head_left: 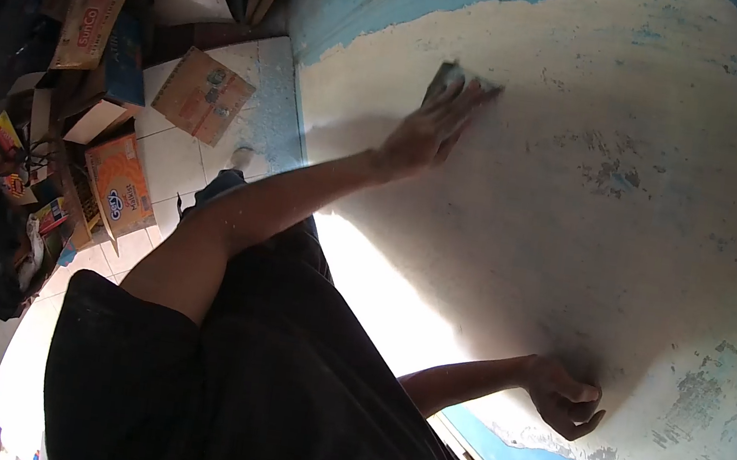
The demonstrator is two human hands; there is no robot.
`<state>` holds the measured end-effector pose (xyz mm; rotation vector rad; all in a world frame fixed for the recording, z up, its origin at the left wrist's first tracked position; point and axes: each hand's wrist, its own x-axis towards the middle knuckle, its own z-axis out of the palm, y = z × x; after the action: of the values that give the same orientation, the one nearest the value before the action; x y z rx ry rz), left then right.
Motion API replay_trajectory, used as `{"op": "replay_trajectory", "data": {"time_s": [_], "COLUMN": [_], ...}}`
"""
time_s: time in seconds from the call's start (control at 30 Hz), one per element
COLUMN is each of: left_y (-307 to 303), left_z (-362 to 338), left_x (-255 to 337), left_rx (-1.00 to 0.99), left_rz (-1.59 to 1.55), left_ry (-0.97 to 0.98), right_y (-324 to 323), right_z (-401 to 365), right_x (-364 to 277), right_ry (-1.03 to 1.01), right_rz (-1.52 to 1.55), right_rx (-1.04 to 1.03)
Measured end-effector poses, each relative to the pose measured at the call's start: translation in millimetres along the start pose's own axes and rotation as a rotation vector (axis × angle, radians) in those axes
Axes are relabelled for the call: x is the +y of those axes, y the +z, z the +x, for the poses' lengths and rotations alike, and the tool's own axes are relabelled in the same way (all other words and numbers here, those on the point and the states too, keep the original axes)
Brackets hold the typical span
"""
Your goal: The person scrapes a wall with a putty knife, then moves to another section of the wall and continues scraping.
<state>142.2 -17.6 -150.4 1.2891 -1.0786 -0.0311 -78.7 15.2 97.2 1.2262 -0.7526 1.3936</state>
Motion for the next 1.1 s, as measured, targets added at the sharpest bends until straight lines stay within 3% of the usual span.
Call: {"op": "replay_trajectory", "data": {"time_s": [0.17,0.4,0.6,0.8,0.83,0.9,0.97,1.1], "left_y": [-6,-10,-14,-18,-16,-16,-20,-32], "left_z": [44,-13,44,20,12,2,3,15], "left_x": [-1,2,-1,-8,-8,-5,-5,-3], "left_rx": [0.062,-0.077,0.051,-0.03,-0.044,-0.079,-0.115,-0.127], "left_rz": [0.034,-0.017,-0.07,-0.072,-0.078,-0.09,-0.091,-0.057], "left_ry": [-0.035,-0.057,-0.063,-0.097,-0.113,-0.145,-0.152,-0.065], "right_y": [0,1,2,-1,0,5,3,2], "right_z": [0,-5,0,10,6,3,-8,-20], "right_x": [-5,0,-1,-16,-6,8,9,-13], "right_ry": [0.075,0.111,0.014,0.365,0.338,-0.1,-0.155,-0.066], "right_rz": [0.024,0.046,0.019,0.22,0.26,-0.017,-0.065,-0.072], "right_rx": [-0.018,-0.013,-0.012,-0.032,-0.032,-0.029,-0.063,-0.074]}}
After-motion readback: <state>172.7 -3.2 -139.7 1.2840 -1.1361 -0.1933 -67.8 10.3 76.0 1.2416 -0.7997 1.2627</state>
